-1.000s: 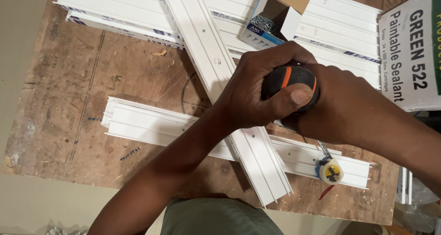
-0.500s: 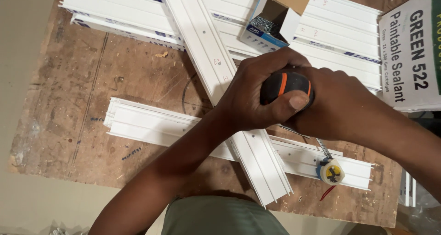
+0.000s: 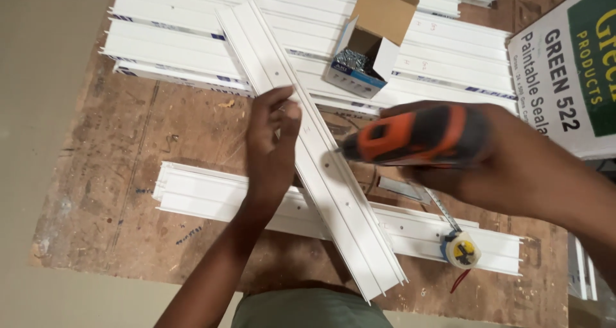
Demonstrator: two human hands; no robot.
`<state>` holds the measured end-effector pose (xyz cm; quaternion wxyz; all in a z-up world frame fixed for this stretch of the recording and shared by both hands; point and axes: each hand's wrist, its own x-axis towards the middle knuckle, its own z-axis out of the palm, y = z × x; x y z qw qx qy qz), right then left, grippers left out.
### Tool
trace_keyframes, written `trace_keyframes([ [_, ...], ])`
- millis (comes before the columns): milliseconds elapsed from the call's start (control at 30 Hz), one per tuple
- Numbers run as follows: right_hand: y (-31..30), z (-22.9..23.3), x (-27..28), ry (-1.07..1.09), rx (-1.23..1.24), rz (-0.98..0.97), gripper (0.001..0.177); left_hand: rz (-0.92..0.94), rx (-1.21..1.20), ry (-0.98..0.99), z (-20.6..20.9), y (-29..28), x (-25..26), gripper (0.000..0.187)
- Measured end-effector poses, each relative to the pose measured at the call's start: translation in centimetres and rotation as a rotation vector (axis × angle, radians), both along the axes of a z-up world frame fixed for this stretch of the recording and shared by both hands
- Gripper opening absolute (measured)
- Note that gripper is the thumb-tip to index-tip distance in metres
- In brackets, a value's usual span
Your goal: The person is drilling holes into white plastic profiles using a power drill and measuring with a tape measure.
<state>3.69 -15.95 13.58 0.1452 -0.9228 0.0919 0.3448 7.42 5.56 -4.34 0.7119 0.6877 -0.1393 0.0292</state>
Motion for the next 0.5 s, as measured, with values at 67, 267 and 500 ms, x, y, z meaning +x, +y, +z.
trace_keyframes([
  [67, -3.9, -1.4, -1.4, -0.137, 0.146, -0.046, 0.048, 0.155, 0.072, 0.332, -0.1, 1.0, -0.4, 0.047],
  [267, -15.0, -10.9, -8.1, -0.325, 0.202, -0.255, 0.06, 0.266, -0.021, 0.279, -6.4, 2.3, -2.0, 0.055],
  [500, -18.2, -14.5, -12.1, -0.083, -0.092, -0.631, 0.085, 0.259, -0.077, 0.5, -9.4, 0.8, -1.0, 0.074],
])
